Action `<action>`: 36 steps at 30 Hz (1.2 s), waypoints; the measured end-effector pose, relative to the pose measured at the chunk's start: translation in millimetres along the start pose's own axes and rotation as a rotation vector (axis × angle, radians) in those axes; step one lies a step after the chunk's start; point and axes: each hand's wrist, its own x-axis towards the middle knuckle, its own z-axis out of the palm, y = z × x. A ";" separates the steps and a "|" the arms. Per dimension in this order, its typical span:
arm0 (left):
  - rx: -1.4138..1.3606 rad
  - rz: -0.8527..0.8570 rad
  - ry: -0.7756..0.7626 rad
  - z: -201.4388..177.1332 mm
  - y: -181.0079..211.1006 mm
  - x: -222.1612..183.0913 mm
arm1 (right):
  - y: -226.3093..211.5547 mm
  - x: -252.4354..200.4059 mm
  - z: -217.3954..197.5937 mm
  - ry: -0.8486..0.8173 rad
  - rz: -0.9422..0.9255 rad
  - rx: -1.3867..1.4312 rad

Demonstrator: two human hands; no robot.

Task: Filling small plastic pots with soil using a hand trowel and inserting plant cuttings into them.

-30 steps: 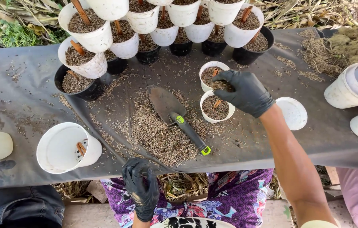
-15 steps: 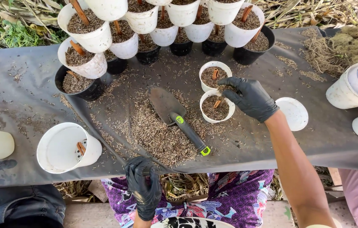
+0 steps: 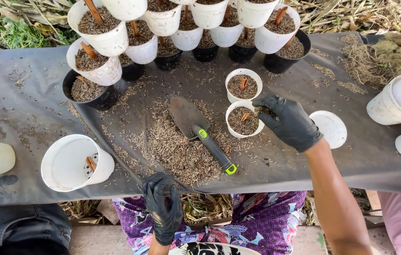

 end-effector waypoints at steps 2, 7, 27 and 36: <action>0.003 -0.014 0.000 1.1 -1.5 -2.2 | 2.1 -4.9 1.2 0.039 -0.052 0.003; 0.051 -0.018 0.002 2.8 -9.2 -20.8 | -21.7 5.3 -3.0 -0.034 -0.139 0.028; 0.005 -0.045 -0.006 -3.4 -9.3 -12.8 | -3.7 20.1 17.0 -0.073 -0.262 -0.159; -0.076 -0.198 -0.079 -7.3 15.0 27.3 | -75.5 -4.9 58.5 -0.244 0.096 -0.067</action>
